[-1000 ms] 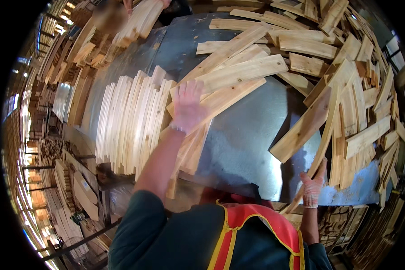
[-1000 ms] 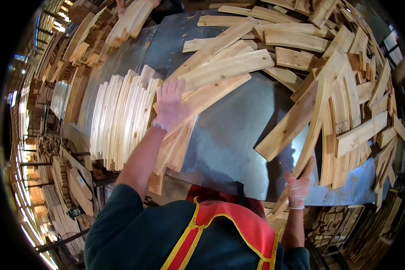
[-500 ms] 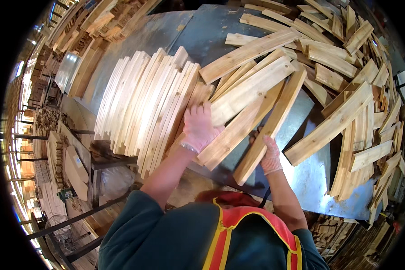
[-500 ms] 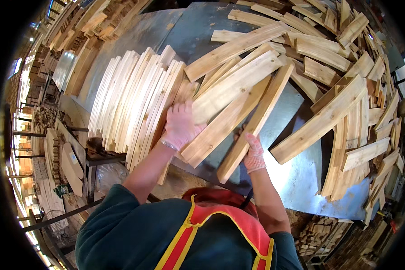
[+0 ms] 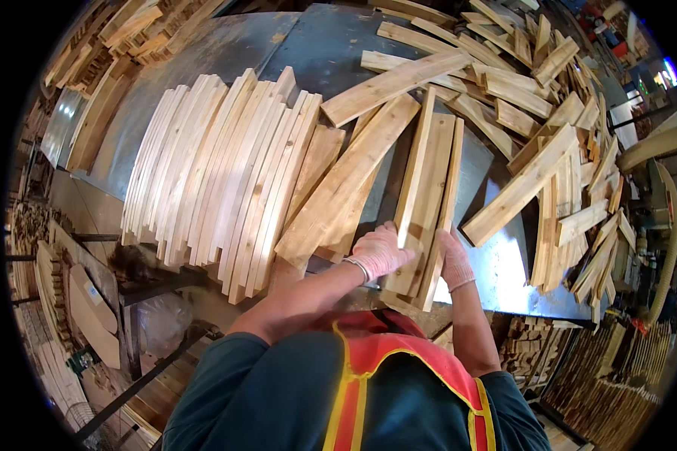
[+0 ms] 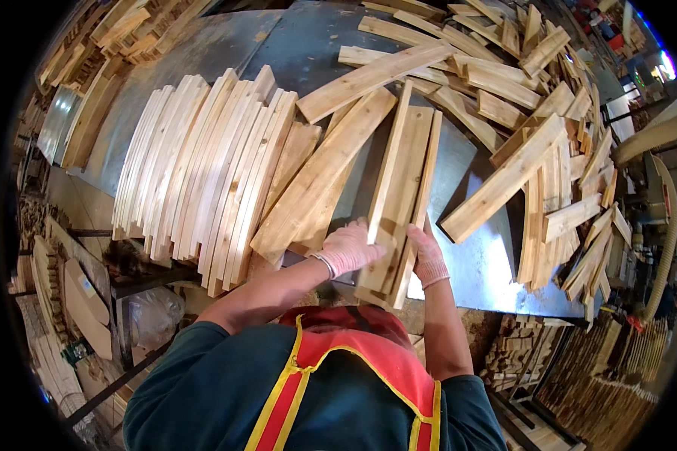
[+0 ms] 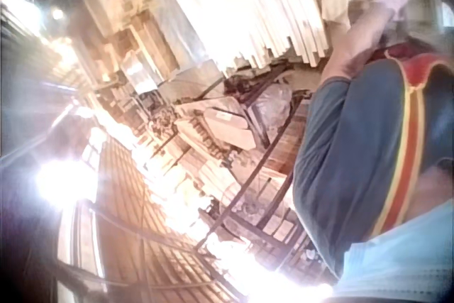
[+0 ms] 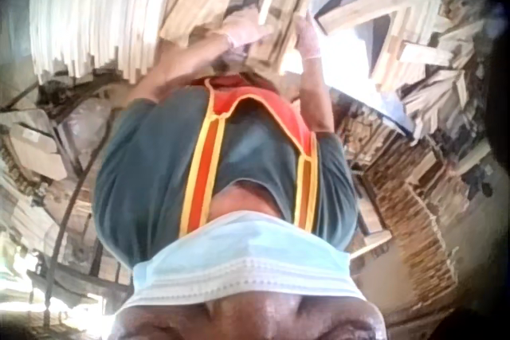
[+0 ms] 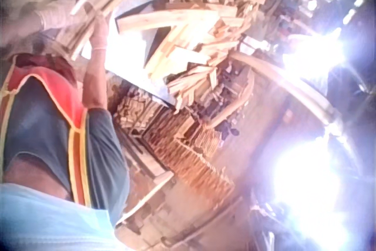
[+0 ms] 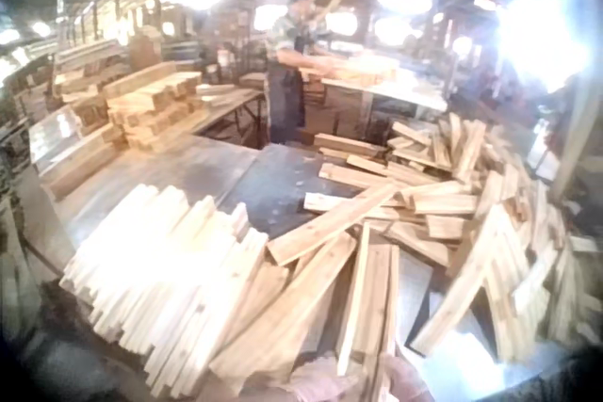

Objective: The person sorts wood planks by picking up individual pieces from a pile and stacking them neatly in a parallel arrangement on a metal table.

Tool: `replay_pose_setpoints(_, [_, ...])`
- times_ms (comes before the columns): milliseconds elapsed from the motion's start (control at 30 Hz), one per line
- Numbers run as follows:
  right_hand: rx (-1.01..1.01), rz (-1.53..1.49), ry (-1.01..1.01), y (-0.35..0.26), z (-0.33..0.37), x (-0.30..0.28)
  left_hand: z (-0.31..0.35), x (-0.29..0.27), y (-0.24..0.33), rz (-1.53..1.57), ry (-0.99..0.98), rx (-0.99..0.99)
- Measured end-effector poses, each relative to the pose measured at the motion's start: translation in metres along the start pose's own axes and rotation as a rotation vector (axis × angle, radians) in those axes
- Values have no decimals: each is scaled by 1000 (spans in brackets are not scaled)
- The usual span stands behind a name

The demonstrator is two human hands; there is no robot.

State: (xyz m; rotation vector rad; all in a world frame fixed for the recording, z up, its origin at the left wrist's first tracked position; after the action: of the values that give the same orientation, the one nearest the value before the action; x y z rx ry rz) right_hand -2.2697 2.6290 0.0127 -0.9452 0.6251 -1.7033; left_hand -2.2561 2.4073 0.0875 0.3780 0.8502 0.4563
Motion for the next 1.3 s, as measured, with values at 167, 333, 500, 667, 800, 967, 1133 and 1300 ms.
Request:
replay_pose_setpoints(167, [-41, 844, 105, -55, 31, 31, 22, 12, 21, -328, -218, 224])
replay_pose_setpoints(333, [-216, 1278, 146, -30, -10, -15, -2, -73, -57, -546, 676, -102])
replay_pose_setpoints(500, [146, 6, -206, -2, -25, -35, -12, -87, -59, -262, 304, -404])
replay_pose_setpoints(667, [303, -491, -518, 45, -40, -12, -30, -55, -35, 137, 255, -312])
replay_pose_setpoints(800, [375, -576, -405, 35, -37, 13, -36, -45, -62, 1069, 75, 96])
replay_pose_setpoints(967, [-52, 215, -126, -11, -67, 25, -46, 13, -57, 1765, -271, 198])
replay_pose_setpoints(1133, [131, 227, -67, -45, -79, 15, -51, 14, -30, 1720, -11, 95])
replay_pose_setpoints(1300, [343, -508, -236, -36, -31, 16, -34, 34, 3, 1852, -155, 88])
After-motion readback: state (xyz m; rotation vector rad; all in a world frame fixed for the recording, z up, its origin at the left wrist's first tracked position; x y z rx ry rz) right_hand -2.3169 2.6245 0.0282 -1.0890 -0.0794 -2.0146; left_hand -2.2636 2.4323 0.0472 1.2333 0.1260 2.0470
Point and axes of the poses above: each hand's wrist, its own z-axis away from the middle knuckle, its own x-axis out of the palm, y = z × x, the point moved 6 cm from there along -z, towards the middle knuckle, and after that the axes turned 2 degrees about -x, right-handed, at the moved point
